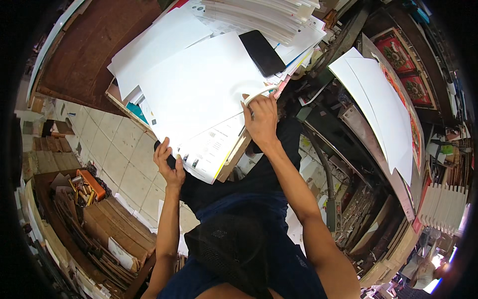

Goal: The person applies a roll of white tape to the edges of paper sheets and places them into a stack on a workspace.

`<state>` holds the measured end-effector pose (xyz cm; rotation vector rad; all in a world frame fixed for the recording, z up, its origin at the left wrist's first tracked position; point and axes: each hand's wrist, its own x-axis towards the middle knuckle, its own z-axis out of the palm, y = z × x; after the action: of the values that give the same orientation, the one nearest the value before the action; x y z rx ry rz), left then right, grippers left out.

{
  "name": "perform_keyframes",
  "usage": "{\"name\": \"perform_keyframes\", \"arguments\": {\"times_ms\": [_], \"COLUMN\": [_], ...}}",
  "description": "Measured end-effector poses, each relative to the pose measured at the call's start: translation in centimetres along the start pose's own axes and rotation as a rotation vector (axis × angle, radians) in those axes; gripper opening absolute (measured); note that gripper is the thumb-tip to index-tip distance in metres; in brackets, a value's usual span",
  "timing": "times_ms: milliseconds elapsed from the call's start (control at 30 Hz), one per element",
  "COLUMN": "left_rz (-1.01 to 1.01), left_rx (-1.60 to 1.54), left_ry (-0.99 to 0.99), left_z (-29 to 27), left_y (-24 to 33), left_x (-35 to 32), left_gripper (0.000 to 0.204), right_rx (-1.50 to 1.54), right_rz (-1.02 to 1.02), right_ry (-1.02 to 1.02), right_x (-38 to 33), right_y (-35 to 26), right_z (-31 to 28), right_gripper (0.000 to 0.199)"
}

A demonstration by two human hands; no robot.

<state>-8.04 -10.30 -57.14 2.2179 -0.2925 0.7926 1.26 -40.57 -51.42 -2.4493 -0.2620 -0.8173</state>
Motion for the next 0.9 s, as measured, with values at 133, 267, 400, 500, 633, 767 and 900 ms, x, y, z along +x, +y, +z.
{"name": "perform_keyframes", "arguments": {"times_ms": [133, 267, 400, 500, 633, 767, 900], "left_rz": [0.004, -0.002, -0.001, -0.084, -0.134, -0.05, -0.062], "left_rx": [0.001, 0.008, 0.024, 0.053, 0.017, 0.234, 0.37], "left_ry": [-0.008, -0.005, -0.018, 0.074, -0.008, -0.422, -0.514], "left_z": [0.0, 0.0, -0.6, -1.5, -0.9, 3.6, 4.4], "left_y": [-0.1, -0.1, 0.5, 2.3, 7.6, 9.3, 9.1], "left_x": [0.0, -0.1, 0.6, 2.6, 7.3, 7.4, 6.9], "left_gripper": [0.029, 0.029, 0.029, 0.024, 0.033, 0.048, 0.049], "right_rx": [0.003, -0.002, -0.009, -0.086, -0.1, 0.074, 0.291], "right_rz": [-0.008, -0.026, -0.031, -0.032, -0.032, 0.039, 0.275], "right_ry": [0.005, -0.01, -0.026, -0.074, -0.132, -0.095, 0.131], "right_x": [0.1, 0.2, 0.3, 0.1, -1.6, -4.3, -4.6], "right_y": [-0.1, -0.2, 0.1, -0.6, -5.4, -9.7, -9.0], "right_z": [-0.1, -0.1, 0.0, -0.2, -0.2, -0.1, -2.2], "right_gripper": [0.019, 0.018, 0.014, 0.01, 0.007, 0.01, 0.019]}}
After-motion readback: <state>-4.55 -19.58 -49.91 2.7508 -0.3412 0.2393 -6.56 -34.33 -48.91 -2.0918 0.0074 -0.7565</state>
